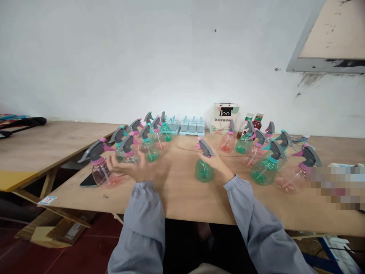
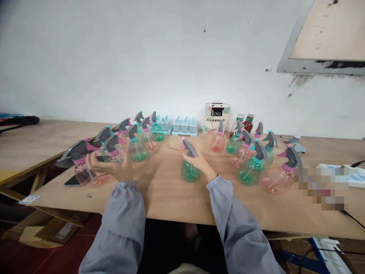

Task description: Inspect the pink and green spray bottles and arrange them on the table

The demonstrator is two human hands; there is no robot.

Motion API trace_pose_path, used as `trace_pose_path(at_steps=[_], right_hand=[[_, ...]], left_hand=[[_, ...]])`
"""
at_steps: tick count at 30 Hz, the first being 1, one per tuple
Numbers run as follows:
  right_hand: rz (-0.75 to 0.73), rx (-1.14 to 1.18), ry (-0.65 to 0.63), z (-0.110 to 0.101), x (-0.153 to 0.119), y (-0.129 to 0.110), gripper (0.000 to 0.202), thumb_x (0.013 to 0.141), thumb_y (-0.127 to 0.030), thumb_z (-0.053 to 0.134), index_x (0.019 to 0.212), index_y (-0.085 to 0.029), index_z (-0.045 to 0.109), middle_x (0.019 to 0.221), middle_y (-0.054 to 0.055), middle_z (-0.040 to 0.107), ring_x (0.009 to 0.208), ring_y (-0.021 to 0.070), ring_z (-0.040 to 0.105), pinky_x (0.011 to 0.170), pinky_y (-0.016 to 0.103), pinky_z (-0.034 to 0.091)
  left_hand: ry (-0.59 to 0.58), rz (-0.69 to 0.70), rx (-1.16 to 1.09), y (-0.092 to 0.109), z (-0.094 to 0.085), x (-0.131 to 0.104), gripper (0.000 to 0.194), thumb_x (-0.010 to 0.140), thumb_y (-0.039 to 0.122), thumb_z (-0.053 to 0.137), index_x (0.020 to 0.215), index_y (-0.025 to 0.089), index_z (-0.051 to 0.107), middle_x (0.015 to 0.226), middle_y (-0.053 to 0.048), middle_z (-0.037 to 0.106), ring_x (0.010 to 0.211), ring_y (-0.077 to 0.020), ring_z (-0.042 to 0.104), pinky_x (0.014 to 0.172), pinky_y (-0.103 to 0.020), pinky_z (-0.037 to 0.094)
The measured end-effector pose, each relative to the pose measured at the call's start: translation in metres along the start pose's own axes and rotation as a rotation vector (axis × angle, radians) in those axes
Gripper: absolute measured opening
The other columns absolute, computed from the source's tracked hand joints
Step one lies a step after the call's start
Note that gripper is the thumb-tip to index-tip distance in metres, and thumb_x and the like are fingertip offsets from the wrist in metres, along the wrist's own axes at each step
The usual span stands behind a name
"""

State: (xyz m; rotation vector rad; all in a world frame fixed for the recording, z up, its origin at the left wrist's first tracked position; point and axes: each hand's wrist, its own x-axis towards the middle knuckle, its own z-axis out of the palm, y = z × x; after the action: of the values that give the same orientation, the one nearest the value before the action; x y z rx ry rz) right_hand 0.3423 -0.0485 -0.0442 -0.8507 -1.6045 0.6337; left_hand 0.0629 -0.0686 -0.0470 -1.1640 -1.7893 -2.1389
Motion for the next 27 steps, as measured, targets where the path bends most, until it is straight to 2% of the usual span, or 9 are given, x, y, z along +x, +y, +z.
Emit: trace_pose_path(at_steps=[2, 4, 6, 9, 12, 15, 21, 24, 27], right_hand=[[-0.026, -0.037, -0.021, -0.002, -0.001, 0.001, 0.04, 0.072, -0.032, 0.07, 0.111, -0.025, 0.067, 0.095, 0.003, 0.07, 0.099, 0.023, 0.066, 0.095, 0.041, 0.053], [-0.004, -0.047, -0.015, -0.005, -0.001, 0.003, 0.031, 0.071, -0.03, 0.068, 0.101, -0.026, 0.069, 0.082, 0.0, 0.067, 0.087, 0.0216, 0.065, 0.089, 0.041, 0.055], [0.052, -0.014, 0.008, -0.008, 0.002, 0.004, 0.023, 0.067, -0.03, 0.067, 0.09, -0.026, 0.068, 0.072, -0.001, 0.065, 0.077, 0.0215, 0.064, 0.08, 0.04, 0.056], [0.157, 0.188, 0.023, -0.015, 0.007, 0.001, 0.026, 0.064, -0.034, 0.065, 0.089, -0.026, 0.068, 0.077, 0.002, 0.071, 0.082, 0.0253, 0.068, 0.076, 0.041, 0.058], [0.246, 0.457, -0.038, -0.021, 0.01, -0.006, 0.042, 0.062, -0.039, 0.055, 0.1, -0.024, 0.068, 0.089, 0.007, 0.075, 0.094, 0.0298, 0.071, 0.079, 0.045, 0.059], [0.267, 0.531, -0.054, -0.024, 0.008, -0.009, 0.052, 0.059, -0.039, 0.05, 0.105, -0.023, 0.067, 0.093, 0.009, 0.076, 0.096, 0.0309, 0.072, 0.082, 0.048, 0.058], [0.275, 0.471, 0.045, -0.025, 0.005, -0.003, 0.029, 0.056, -0.037, 0.051, 0.079, -0.024, 0.061, 0.075, 0.006, 0.069, 0.079, 0.0269, 0.068, 0.075, 0.043, 0.056], [0.281, 0.451, 0.078, -0.025, 0.005, 0.001, 0.019, 0.056, -0.037, 0.052, 0.069, -0.024, 0.055, 0.068, 0.004, 0.064, 0.066, 0.0221, 0.062, 0.069, 0.039, 0.053], [0.304, 0.463, 0.015, -0.021, 0.003, 0.002, 0.024, 0.056, -0.035, 0.052, 0.075, -0.024, 0.059, 0.075, 0.005, 0.069, 0.072, 0.0237, 0.064, 0.072, 0.039, 0.053]], left_hand=[[0.05, -0.097, 0.148, -0.005, -0.003, 0.008, 0.078, 0.083, 0.045, 0.07, 0.143, 0.019, 0.028, 0.15, -0.022, 0.037, 0.144, -0.0444, 0.03, 0.115, -0.068, 0.022], [0.01, -0.163, 0.271, -0.011, -0.001, 0.012, 0.088, 0.072, 0.045, 0.078, 0.141, 0.016, 0.03, 0.146, -0.023, 0.042, 0.14, -0.0466, 0.035, 0.111, -0.071, 0.023], [-0.063, -0.172, 0.337, -0.018, 0.002, 0.012, 0.082, 0.072, 0.043, 0.076, 0.137, 0.016, 0.035, 0.141, -0.023, 0.049, 0.136, -0.0467, 0.04, 0.107, -0.073, 0.027], [-0.134, -0.089, 0.375, -0.027, 0.009, 0.01, 0.055, 0.078, 0.042, 0.068, 0.121, 0.015, 0.047, 0.131, -0.023, 0.054, 0.131, -0.0462, 0.043, 0.103, -0.072, 0.031], [-0.262, 0.052, 0.302, -0.03, 0.021, 0.0, 0.039, 0.078, 0.042, 0.065, 0.103, 0.016, 0.051, 0.117, -0.02, 0.057, 0.125, -0.0429, 0.047, 0.104, -0.066, 0.034], [-0.42, 0.206, 0.109, -0.023, 0.037, -0.021, 0.034, 0.079, 0.043, 0.064, 0.099, 0.018, 0.052, 0.107, -0.015, 0.059, 0.116, -0.0358, 0.053, 0.105, -0.057, 0.038], [-0.711, 0.291, -0.19, -0.001, 0.054, -0.06, 0.03, 0.093, 0.047, 0.052, 0.108, 0.02, 0.054, 0.104, -0.01, 0.061, 0.104, -0.0256, 0.059, 0.098, -0.043, 0.046], [-0.737, 0.284, -0.217, 0.002, 0.055, -0.064, 0.031, 0.093, 0.047, 0.053, 0.109, 0.02, 0.055, 0.104, -0.01, 0.062, 0.104, -0.0258, 0.06, 0.098, -0.043, 0.047], [-0.727, 0.274, -0.223, 0.001, 0.055, -0.063, 0.032, 0.093, 0.047, 0.054, 0.11, 0.02, 0.056, 0.105, -0.01, 0.062, 0.105, -0.0262, 0.06, 0.098, -0.043, 0.047]])
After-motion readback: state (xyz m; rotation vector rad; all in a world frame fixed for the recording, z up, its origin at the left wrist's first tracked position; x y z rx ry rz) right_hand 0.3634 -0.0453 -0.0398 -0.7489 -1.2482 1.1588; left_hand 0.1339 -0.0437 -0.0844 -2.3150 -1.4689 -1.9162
